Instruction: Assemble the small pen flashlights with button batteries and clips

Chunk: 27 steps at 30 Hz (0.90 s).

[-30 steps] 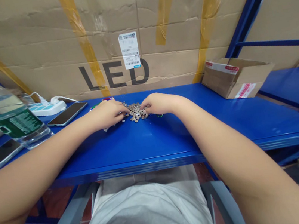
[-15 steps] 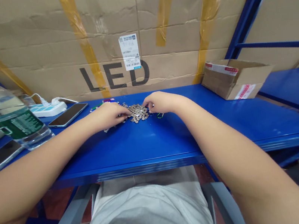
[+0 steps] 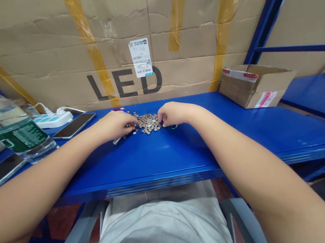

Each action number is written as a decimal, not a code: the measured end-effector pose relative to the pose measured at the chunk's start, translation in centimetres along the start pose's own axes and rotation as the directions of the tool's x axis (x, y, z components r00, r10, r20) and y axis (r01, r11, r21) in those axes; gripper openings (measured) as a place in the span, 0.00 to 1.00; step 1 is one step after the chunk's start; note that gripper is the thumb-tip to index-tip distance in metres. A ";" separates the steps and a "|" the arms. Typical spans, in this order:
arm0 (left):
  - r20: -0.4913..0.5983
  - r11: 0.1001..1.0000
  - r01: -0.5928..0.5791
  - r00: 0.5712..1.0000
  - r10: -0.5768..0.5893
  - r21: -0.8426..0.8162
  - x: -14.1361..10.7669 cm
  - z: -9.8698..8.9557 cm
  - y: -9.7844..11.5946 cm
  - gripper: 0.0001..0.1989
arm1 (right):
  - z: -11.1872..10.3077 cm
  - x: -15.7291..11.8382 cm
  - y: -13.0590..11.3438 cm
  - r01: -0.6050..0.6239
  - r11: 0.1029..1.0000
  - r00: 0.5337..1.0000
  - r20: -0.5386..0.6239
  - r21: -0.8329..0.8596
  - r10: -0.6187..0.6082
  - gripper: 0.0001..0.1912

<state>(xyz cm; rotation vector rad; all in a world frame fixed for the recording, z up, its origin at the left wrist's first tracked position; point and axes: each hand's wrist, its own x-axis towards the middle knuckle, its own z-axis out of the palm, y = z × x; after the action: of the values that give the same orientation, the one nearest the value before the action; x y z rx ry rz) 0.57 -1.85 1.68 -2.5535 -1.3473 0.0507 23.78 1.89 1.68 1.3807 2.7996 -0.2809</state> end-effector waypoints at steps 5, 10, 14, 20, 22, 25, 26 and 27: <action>0.010 1.000 0.007 1.000 -0.007 -0.007 0.0 0.0 -0.2 0.16 | -0.1 -0.1 0.1 -0.004 1.000 1.000 0.020 -0.025 0.004 0.14; 0.023 0.999 0.002 1.000 -0.001 -0.048 -0.1 0.0 -0.2 0.15 | -0.3 -0.3 -0.5 0.016 1.000 1.000 -0.016 -0.016 -0.017 0.11; 0.022 0.995 -0.020 1.000 0.022 -0.095 0.2 0.6 -0.3 0.15 | -0.3 -0.3 -0.9 0.031 0.999 0.999 -0.023 -0.010 -0.031 0.09; -0.074 0.998 -0.053 0.996 0.051 -0.026 0.7 1.5 -0.1 0.12 | 0.2 0.0 -0.9 0.027 1.000 0.998 -0.055 0.010 -0.027 0.09; -0.098 0.999 -0.045 0.994 0.044 -0.008 0.7 1.6 0.1 0.12 | 0.3 0.1 -0.8 0.039 0.999 0.998 -0.059 0.014 -0.038 0.09; -0.099 0.999 -0.037 0.994 0.036 -0.006 0.6 1.4 0.1 0.11 | 0.4 0.1 -1.0 0.057 0.998 0.997 -0.061 0.018 -0.055 0.10; -0.096 1.000 -0.030 0.995 0.029 -0.007 0.5 1.3 0.1 0.10 | 0.3 0.0 -1.0 0.057 0.998 0.997 -0.061 0.020 -0.055 0.10; -0.094 1.000 -0.016 0.995 0.016 -0.006 0.5 1.2 0.0 0.11 | 0.2 0.0 -1.1 0.051 0.999 0.997 -0.061 0.020 -0.050 0.10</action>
<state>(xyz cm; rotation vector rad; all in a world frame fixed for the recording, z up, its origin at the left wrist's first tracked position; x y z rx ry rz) 0.69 -1.23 0.59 -2.5383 -1.2942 -0.0702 22.89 1.16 1.65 1.3471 2.8922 -0.2750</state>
